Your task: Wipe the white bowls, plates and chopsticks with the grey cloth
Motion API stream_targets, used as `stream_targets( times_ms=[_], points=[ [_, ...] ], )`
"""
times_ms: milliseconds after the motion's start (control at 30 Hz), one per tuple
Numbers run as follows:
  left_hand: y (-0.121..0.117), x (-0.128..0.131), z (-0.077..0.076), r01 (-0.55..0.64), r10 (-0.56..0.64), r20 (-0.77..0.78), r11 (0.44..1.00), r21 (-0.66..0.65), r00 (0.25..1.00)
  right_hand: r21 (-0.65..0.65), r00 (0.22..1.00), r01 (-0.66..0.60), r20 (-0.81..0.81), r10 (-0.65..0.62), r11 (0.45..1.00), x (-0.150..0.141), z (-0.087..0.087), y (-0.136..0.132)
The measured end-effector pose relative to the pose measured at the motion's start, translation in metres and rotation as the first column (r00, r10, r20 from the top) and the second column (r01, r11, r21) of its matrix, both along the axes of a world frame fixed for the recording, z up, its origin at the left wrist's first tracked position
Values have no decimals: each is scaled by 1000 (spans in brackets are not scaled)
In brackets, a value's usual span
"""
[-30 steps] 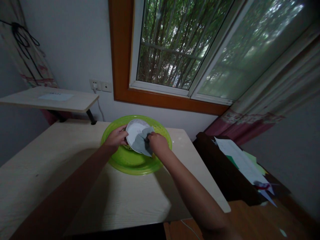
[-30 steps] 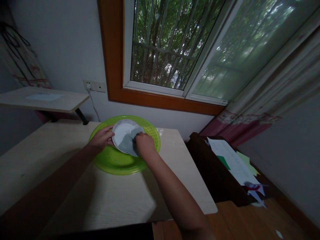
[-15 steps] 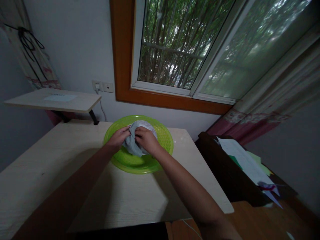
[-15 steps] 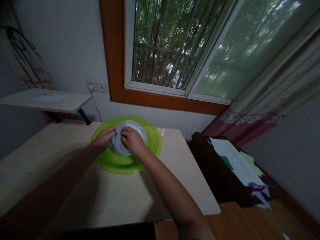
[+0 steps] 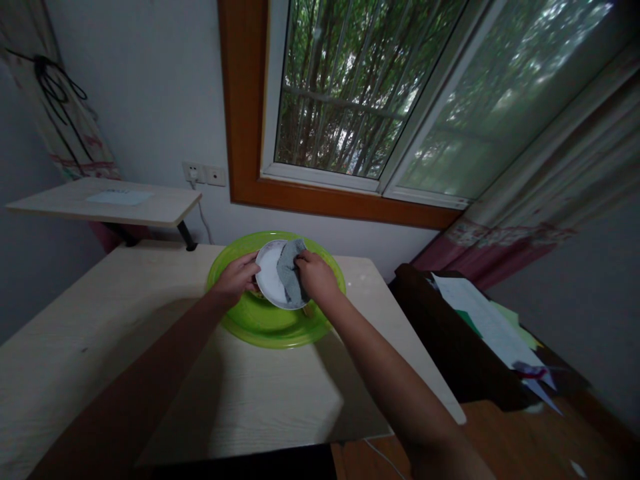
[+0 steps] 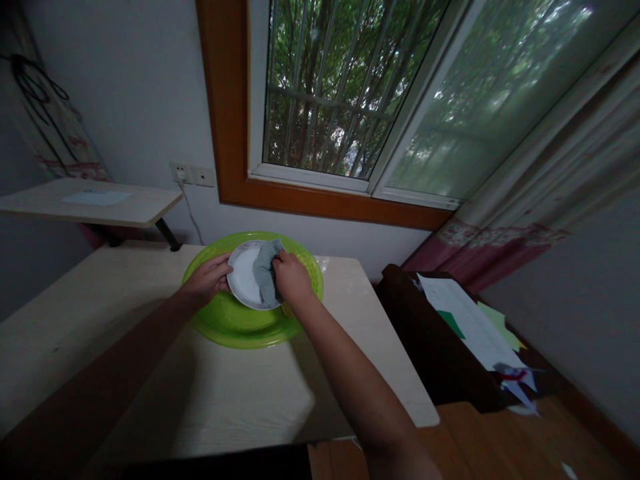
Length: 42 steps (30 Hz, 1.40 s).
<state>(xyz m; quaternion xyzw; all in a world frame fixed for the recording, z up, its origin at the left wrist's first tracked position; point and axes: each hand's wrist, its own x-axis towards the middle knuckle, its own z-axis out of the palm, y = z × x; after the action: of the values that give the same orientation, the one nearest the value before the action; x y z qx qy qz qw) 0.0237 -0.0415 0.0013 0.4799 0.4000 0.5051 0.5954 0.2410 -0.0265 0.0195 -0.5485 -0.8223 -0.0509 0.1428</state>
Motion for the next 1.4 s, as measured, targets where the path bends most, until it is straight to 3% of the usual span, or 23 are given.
stream_targets(
  times_ms=[200, 367, 500, 600, 767, 933, 1133, 1233, 1400],
  points=[
    [2, -1, -3, -36, 37, 13, 999, -34, 999, -123, 986, -147, 62, 156, 981, 14, 6, -31],
    [3, -1, -4, -20, 20, 3, 1000, -15, 1000, -158, 924, -380, -109, 366, 911, 13, 6, -40],
    [3, 2, -2, 12, -12, -7, 1000, -23, 1000, -45, 833, -511, -270, 483, 858, -3, -3, -30],
    [3, 2, -3, 22, -22, -2, 999, -37, 1000, 72, 816, -525, -238, 526, 848, -18, -8, -19],
    [5, 2, -6, 16, -16, 7, 999, -43, 1000, 103, 875, -446, -159, 457, 889, -26, -13, -2],
    [4, 2, -4, 3, -3, 0, 1000, -29, 1000, 125, 969, -236, -44, 243, 964, -16, -14, -1],
    [3, 0, -3, -38, 38, 4, 998, -52, 999, 132, 999, -19, 33, 14, 991, -5, -12, -12],
    [4, -1, -4, -32, 32, 10, 997, -65, 999, 10, 1000, -25, 2, 25, 1000, 1, -11, -12],
    [2, 0, -2, -34, 34, -3, 998, -62, 999, -119, 966, -145, -233, 114, 982, 11, -1, -22]
  ],
)
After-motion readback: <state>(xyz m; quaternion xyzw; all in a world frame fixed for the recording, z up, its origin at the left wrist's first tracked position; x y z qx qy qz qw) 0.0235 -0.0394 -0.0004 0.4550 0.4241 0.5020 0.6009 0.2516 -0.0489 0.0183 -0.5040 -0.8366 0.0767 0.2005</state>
